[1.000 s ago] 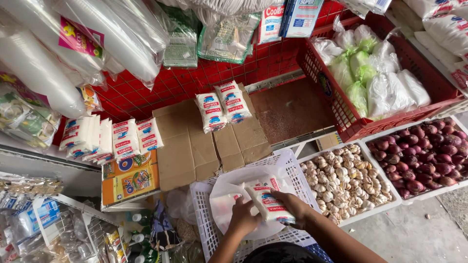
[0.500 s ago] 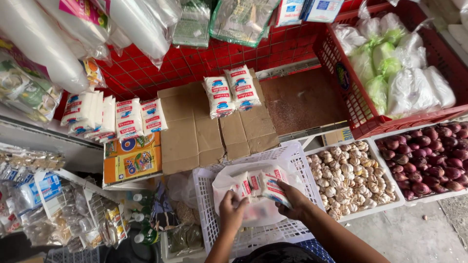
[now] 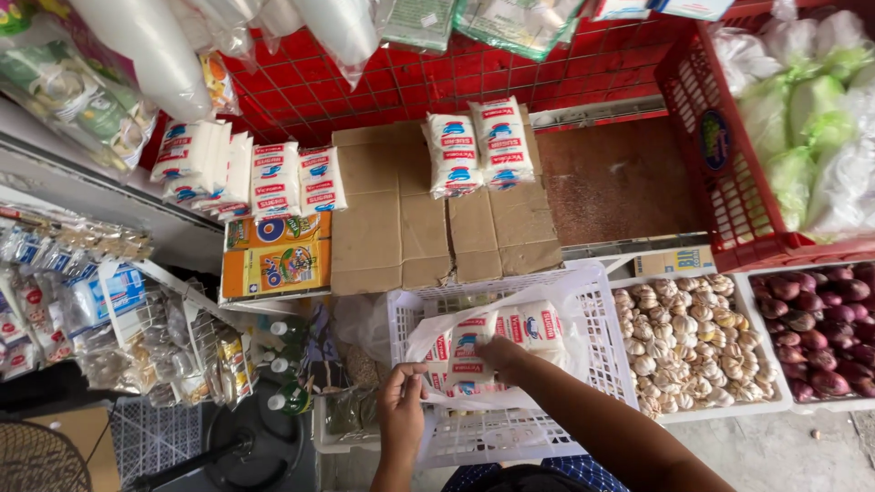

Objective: The person picks up individual packets of sugar from a cardboard box on a low shelf and places them into a white plastic bag inside a basket. The person then ties the handles of the plastic bag.

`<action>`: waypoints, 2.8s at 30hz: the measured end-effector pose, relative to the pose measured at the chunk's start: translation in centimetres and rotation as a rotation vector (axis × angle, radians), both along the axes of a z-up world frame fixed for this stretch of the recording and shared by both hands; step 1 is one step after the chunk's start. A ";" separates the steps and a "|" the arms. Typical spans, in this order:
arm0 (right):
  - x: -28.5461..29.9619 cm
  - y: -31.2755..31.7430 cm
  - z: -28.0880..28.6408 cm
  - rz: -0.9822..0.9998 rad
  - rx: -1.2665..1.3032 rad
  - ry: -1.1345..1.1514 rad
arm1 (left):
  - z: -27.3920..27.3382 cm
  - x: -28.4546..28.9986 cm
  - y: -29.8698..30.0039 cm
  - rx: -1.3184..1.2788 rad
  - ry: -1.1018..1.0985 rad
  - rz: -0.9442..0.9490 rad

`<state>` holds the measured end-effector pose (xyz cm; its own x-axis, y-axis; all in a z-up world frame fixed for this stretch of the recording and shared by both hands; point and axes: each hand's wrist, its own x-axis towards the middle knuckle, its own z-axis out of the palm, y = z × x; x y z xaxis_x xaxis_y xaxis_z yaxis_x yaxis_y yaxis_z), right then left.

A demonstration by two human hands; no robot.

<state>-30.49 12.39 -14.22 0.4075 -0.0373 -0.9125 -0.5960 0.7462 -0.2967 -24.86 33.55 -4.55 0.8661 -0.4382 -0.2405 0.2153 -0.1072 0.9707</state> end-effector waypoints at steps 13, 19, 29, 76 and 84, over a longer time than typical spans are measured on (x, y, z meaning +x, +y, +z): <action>3.4 5.5 -12.8 0.710 -0.753 -0.096 | 3.6 -0.3 -0.8 -0.110 0.039 -0.037; 4.5 5.5 -7.0 0.995 -0.907 -0.121 | 4.6 -0.1 -1.2 -0.104 0.037 -0.073; 5.1 5.3 0.0 1.280 -0.973 0.006 | 3.7 0.5 -1.2 -0.073 0.040 -0.111; -9.7 -6.6 8.8 0.174 -0.608 -0.383 | 6.3 22.5 -35.6 1.093 -0.456 -0.189; -10.2 -6.3 11.0 0.078 -0.535 -0.389 | 2.6 23.6 -34.6 0.714 -0.479 -0.093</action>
